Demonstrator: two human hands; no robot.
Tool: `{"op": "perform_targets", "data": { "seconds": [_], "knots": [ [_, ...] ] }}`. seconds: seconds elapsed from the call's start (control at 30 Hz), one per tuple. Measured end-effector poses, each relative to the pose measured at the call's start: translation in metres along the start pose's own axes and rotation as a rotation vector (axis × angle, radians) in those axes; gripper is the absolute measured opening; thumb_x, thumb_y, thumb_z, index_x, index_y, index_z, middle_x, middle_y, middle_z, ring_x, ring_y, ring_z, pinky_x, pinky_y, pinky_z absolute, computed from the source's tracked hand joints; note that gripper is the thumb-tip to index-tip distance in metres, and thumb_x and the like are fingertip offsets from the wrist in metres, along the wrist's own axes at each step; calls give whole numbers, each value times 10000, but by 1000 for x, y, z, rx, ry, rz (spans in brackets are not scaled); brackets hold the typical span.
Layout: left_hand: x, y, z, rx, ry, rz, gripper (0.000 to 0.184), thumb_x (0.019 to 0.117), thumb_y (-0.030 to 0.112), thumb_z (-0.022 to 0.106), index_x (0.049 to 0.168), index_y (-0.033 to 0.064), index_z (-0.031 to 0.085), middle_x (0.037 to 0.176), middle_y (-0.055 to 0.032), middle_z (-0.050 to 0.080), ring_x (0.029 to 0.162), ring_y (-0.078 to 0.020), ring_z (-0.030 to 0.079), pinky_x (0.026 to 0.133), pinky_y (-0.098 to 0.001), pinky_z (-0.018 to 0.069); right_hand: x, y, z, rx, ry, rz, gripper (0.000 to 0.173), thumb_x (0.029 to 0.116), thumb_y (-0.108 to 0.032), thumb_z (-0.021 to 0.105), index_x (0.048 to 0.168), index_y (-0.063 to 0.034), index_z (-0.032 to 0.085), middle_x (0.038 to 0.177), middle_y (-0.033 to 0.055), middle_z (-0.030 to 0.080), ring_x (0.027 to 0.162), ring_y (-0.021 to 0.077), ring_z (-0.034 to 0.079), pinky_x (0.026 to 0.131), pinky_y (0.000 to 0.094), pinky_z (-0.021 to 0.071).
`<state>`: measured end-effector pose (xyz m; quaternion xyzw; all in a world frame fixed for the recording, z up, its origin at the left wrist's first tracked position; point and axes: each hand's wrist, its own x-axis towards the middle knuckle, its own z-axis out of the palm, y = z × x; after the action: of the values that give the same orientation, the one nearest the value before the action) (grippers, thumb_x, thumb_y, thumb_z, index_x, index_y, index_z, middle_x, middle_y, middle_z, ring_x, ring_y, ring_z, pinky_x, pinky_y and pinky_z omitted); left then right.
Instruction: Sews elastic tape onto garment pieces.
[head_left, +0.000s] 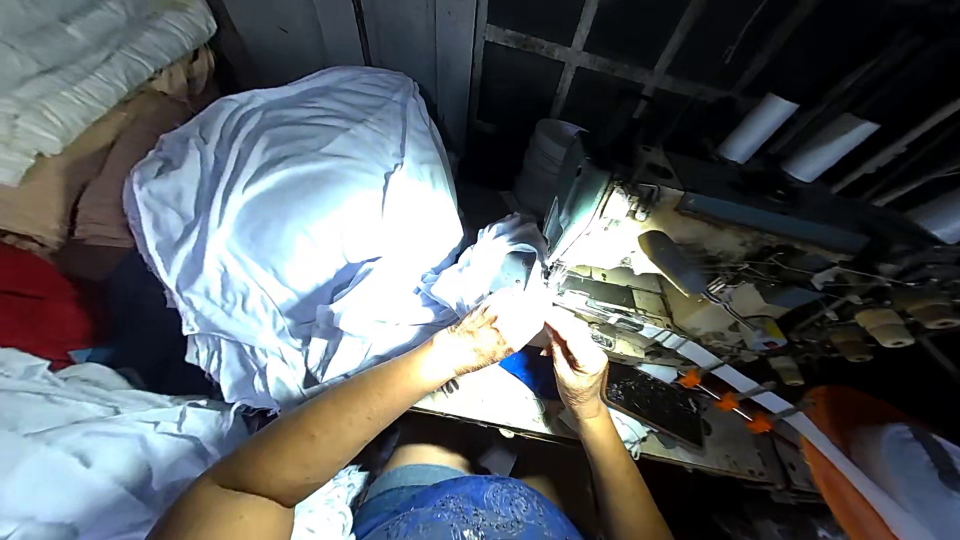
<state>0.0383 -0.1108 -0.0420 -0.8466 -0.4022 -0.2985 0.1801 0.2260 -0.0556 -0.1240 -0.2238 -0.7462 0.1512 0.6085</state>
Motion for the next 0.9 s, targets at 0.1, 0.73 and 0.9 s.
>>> {"op": "perform_targets", "data": {
  "seconds": [0.1, 0.73, 0.9],
  "knots": [
    [12, 1, -9, -63, -315, -133, 294, 1016, 50, 507, 1243, -33, 674, 1230, -218, 695, 1181, -377, 657, 1061, -493, 469, 8, -12, -5, -349, -106, -96, 236, 953, -111, 644, 1082, 39, 774, 1090, 181, 763, 1045, 265, 741, 942, 356, 577],
    [3, -5, -14, -228, -224, -504, 420, 1005, 197, 547, 1343, -44, 617, 1410, -225, 599, 1345, -345, 557, 1126, -481, 422, -76, -43, -56, -507, -242, 73, 229, 920, -171, 621, 927, -30, 802, 1009, 113, 760, 961, 213, 727, 871, 285, 580],
    [-55, -46, -25, -178, -49, -600, 569, 908, 227, 697, 1391, -44, 565, 1384, -227, 602, 1289, -391, 575, 1072, -559, 439, -78, -42, -50, -498, -249, 39, 219, 919, -168, 622, 916, -42, 800, 990, 105, 763, 941, 201, 729, 860, 274, 582]
  ]
}}
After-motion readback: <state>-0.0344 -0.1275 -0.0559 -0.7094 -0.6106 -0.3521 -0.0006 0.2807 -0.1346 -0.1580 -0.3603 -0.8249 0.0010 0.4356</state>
